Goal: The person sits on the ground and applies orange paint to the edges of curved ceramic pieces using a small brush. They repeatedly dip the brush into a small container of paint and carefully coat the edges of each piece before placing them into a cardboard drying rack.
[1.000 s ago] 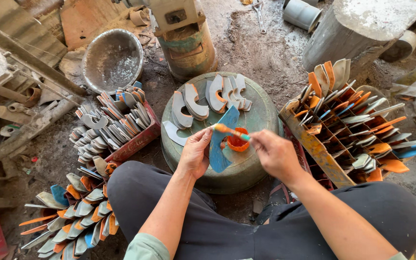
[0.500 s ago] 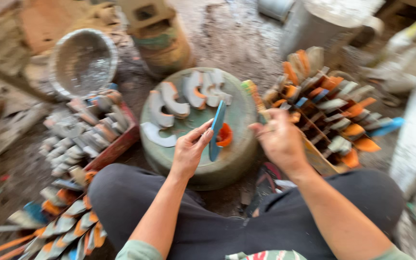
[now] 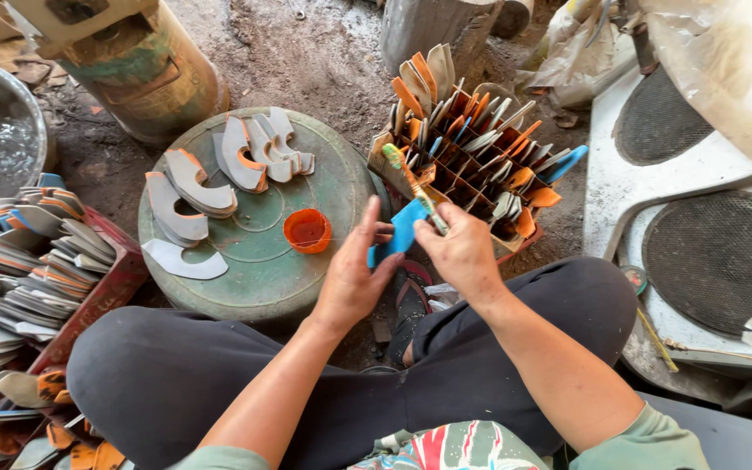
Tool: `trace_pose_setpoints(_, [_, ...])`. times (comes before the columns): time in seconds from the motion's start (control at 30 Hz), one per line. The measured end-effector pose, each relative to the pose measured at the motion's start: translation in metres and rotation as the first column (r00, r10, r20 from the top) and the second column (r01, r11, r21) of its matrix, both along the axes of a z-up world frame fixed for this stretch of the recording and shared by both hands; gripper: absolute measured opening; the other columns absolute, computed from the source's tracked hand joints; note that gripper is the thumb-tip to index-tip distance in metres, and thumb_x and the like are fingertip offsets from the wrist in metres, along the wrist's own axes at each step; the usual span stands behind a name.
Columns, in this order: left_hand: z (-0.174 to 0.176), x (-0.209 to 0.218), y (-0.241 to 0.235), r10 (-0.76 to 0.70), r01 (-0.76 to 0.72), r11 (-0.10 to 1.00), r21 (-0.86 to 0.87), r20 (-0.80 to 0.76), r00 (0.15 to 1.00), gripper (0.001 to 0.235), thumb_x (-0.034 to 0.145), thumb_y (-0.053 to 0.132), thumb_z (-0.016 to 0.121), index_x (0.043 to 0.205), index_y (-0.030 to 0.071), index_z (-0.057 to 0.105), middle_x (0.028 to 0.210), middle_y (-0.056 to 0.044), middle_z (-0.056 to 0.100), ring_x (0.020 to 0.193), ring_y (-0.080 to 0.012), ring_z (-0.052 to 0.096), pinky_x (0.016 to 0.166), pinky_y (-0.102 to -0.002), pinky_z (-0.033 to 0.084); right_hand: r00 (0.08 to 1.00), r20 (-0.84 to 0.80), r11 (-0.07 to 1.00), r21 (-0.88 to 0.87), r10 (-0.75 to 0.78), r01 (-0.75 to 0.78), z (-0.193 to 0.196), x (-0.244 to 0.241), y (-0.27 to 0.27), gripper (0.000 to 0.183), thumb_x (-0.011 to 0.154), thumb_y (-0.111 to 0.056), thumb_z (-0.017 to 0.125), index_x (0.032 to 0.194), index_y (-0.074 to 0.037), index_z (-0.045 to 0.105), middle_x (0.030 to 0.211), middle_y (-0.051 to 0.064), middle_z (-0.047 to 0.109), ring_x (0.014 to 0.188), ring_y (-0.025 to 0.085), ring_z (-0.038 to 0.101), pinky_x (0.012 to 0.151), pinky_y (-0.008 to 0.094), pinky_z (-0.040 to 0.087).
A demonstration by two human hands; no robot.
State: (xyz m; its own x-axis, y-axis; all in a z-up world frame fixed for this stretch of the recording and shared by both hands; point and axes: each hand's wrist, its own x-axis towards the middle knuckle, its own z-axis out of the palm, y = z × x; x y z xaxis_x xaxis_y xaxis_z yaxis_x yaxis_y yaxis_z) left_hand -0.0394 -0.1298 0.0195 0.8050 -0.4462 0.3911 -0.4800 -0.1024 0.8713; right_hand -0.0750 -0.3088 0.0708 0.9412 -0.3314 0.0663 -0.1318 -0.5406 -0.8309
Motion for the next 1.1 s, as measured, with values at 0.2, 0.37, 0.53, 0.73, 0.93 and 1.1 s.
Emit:
trace_pose_setpoints(0.2, [0.009,-0.013,-0.02,-0.151,0.162,0.985,0.059,-0.159,0.976,0.082,0.093,0.011,0.071,0.162,0.009,0.027,0.146,-0.011,0.063,0.127,-0.0297,0.063,0.1,-0.04,0.055,0.993,-0.049,0.987,-0.12,-0.112,0.105,0.007,-0.01,-0.043,0.018,0.092,-0.019,0.072,0.088,-0.002,0.069,0.065,0.002,0.064,0.057,0.007,0.055,0.053,0.029,0.047])
trace_pose_setpoints(0.37, [0.013,-0.01,-0.021,-0.091,0.085,0.99,0.111,0.054,0.994,0.076,0.095,0.015,0.071,0.159,0.006,0.031,0.158,-0.015,0.05,0.154,-0.0332,0.035,0.126,-0.048,0.026,0.995,-0.056,0.967,-0.244,-0.086,0.07,0.033,-0.007,-0.087,0.021,0.098,-0.022,0.07,0.094,-0.001,0.07,0.071,0.006,0.065,0.058,0.013,0.057,0.052,0.032,0.047])
trace_pose_setpoints(0.53, [0.013,-0.005,-0.011,-0.049,0.048,0.992,0.119,0.004,0.999,0.076,0.095,0.017,0.07,0.159,0.004,0.031,0.16,-0.016,0.046,0.155,-0.0337,0.034,0.127,-0.047,0.026,0.973,0.062,0.729,-0.674,0.222,-0.124,0.042,0.006,-0.142,0.014,0.1,-0.018,0.07,0.108,-0.007,0.072,0.09,0.009,0.072,0.073,0.024,0.069,0.066,0.034,0.054])
trace_pose_setpoints(0.73, [0.003,-0.003,-0.005,0.002,0.01,0.979,0.205,-0.058,0.998,0.076,0.094,0.018,0.071,0.157,0.004,0.032,0.158,-0.02,0.045,0.149,-0.0357,0.038,0.12,-0.044,0.033,0.926,-0.111,0.466,-0.839,0.361,-0.282,0.022,0.017,-0.188,0.021,0.09,-0.02,0.072,0.11,-0.013,0.071,0.089,0.004,0.071,0.076,0.026,0.069,0.062,0.039,0.053])
trace_pose_setpoints(0.93, [-0.002,-0.001,-0.005,-0.003,0.028,0.972,0.235,-0.107,0.994,0.077,0.093,0.018,0.071,0.158,0.005,0.031,0.156,-0.02,0.047,0.144,-0.0364,0.044,0.117,-0.044,0.036,0.851,-0.356,0.25,-0.848,0.385,-0.468,-0.011,0.03,-0.209,0.02,0.087,-0.028,0.072,0.098,-0.016,0.062,0.081,0.0,0.064,0.072,0.025,0.068,0.057,0.04,0.053])
trace_pose_setpoints(1.1, [0.0,0.001,-0.006,-0.001,0.027,0.972,0.232,-0.113,0.994,0.078,0.093,0.017,0.071,0.158,0.004,0.031,0.155,-0.02,0.048,0.142,-0.0377,0.046,0.116,-0.045,0.037,0.79,-0.434,0.182,-0.816,0.433,-0.548,-0.039,0.041,-0.211,0.015,0.087,-0.026,0.069,0.097,-0.017,0.061,0.079,0.0,0.062,0.07,0.022,0.069,0.056,0.039,0.054])
